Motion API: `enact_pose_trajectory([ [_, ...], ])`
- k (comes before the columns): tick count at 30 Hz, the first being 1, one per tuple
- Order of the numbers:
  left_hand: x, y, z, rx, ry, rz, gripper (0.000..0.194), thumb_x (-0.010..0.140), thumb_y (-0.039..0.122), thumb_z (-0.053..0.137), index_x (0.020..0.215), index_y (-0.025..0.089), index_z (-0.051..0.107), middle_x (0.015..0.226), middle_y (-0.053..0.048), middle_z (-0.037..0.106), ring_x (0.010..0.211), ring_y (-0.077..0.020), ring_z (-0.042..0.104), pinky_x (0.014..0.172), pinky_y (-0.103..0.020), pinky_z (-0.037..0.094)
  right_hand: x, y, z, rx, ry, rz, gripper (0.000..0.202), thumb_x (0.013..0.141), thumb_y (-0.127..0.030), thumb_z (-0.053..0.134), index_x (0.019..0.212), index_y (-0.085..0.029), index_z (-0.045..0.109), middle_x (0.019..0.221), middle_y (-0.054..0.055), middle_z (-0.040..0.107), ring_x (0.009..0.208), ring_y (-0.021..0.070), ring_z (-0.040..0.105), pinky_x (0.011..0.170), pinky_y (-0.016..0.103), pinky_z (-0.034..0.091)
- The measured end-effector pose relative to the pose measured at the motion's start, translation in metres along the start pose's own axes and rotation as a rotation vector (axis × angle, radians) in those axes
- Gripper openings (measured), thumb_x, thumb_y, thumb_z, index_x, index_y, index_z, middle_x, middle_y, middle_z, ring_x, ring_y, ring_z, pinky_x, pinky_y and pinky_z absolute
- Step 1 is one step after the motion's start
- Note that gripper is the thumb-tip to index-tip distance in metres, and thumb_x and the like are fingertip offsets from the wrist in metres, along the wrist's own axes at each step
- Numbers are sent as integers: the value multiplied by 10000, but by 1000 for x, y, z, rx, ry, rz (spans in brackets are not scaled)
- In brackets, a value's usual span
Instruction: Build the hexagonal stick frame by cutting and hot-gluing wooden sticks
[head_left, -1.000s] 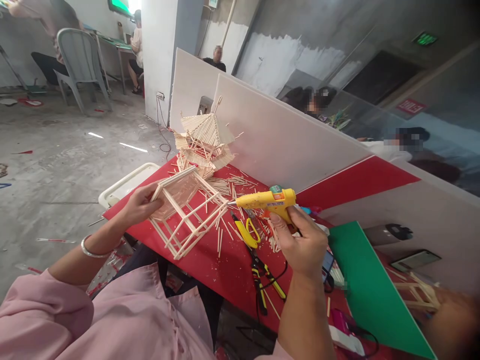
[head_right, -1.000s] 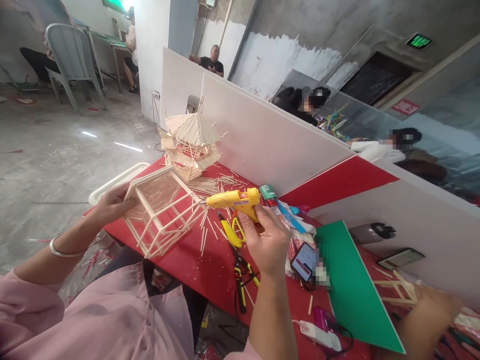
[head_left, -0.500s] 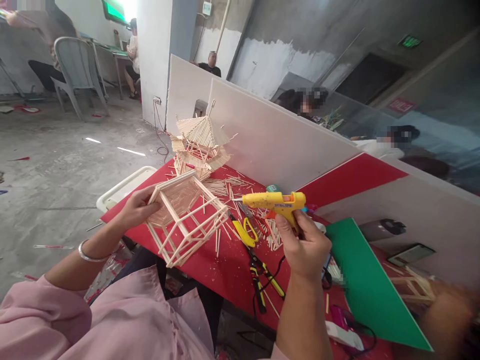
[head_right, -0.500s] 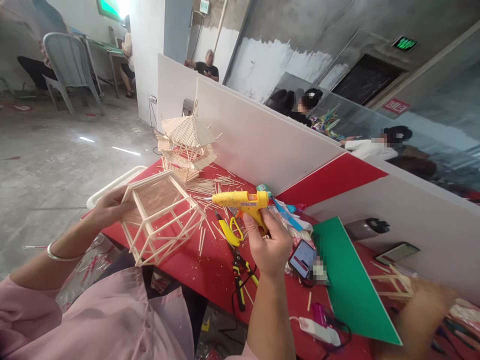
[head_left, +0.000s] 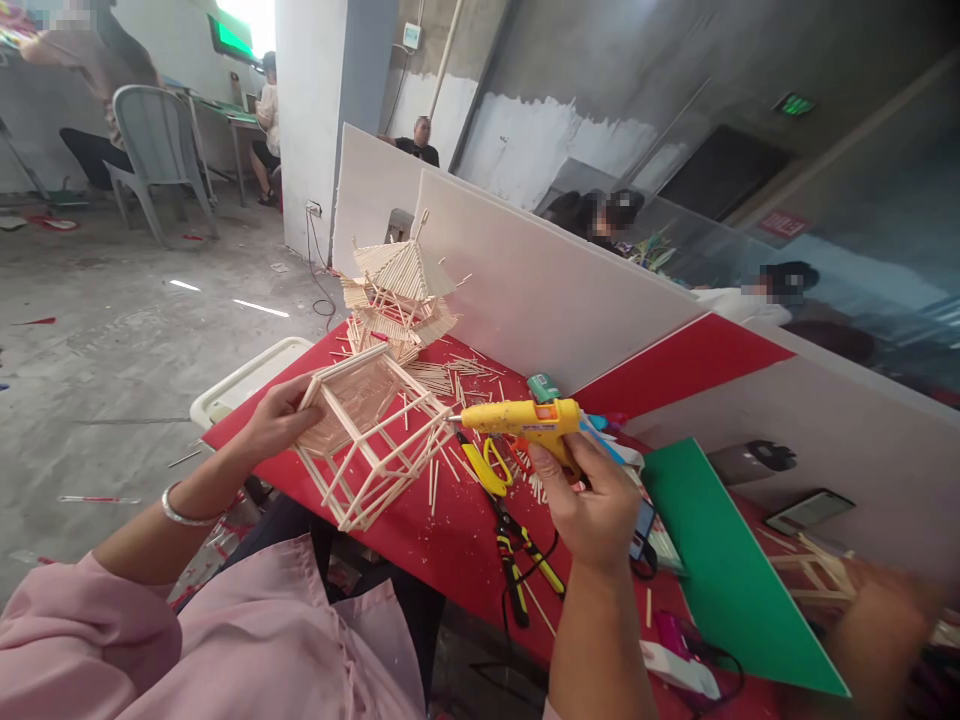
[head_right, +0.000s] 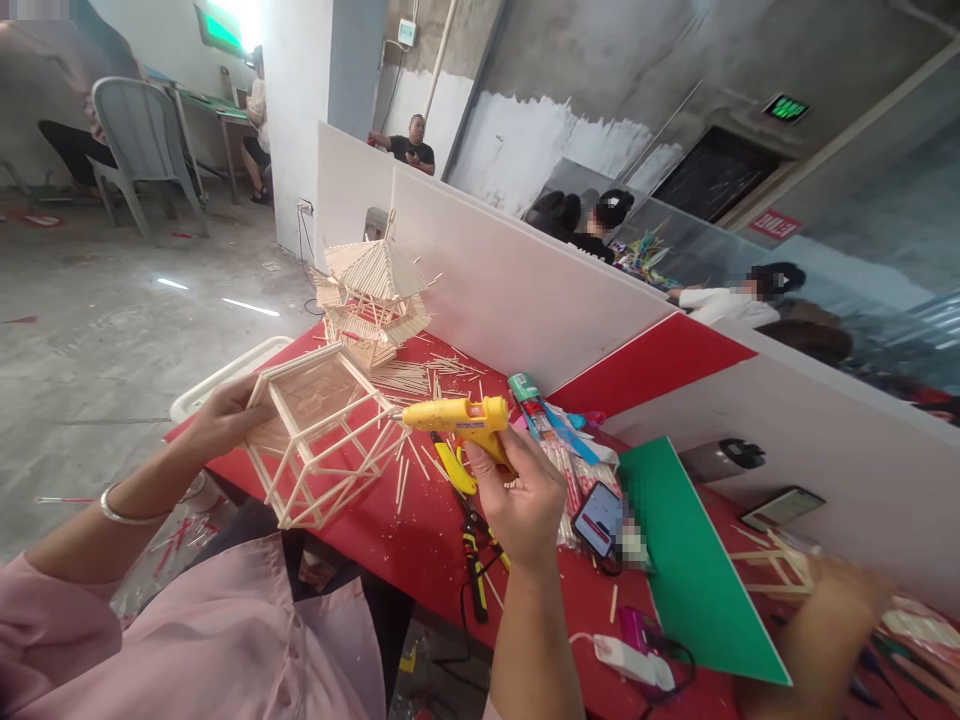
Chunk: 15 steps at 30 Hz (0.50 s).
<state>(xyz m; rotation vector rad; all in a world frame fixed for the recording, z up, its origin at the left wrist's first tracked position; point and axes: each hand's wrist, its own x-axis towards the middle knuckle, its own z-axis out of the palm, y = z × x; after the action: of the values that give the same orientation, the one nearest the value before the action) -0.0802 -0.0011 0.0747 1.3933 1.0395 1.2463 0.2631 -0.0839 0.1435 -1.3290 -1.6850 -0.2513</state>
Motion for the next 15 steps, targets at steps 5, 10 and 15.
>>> enact_pose_trajectory([
  [5, -1, 2, -1, 96, 9, 115, 141, 623, 280, 662, 638, 182, 562, 595, 23, 474, 555, -113, 411, 503, -221, 346, 5, -8, 3, -4, 31, -34, 199, 863, -356, 690, 985, -204, 730, 873, 44, 730, 748, 183, 663, 667, 287, 528],
  [10, -2, 1, -2, 201, 3, 227, 168, 671, 270, 610, 590, 191, 488, 564, 34, 420, 544, -103, 372, 495, -219, 320, 11, -18, 11, 33, -69, -152, 182, 867, -275, 704, 1038, -215, 722, 901, 36, 721, 769, 166, 667, 696, 274, 540],
  [15, -3, 1, -3, 251, 7, 319, 139, 699, 221, 572, 602, 191, 477, 559, 41, 410, 537, -98, 357, 500, -222, 322, 13, -17, 20, 21, -40, -162, 217, 862, -247, 712, 1077, -218, 713, 890, 33, 711, 759, 165, 664, 676, 268, 541],
])
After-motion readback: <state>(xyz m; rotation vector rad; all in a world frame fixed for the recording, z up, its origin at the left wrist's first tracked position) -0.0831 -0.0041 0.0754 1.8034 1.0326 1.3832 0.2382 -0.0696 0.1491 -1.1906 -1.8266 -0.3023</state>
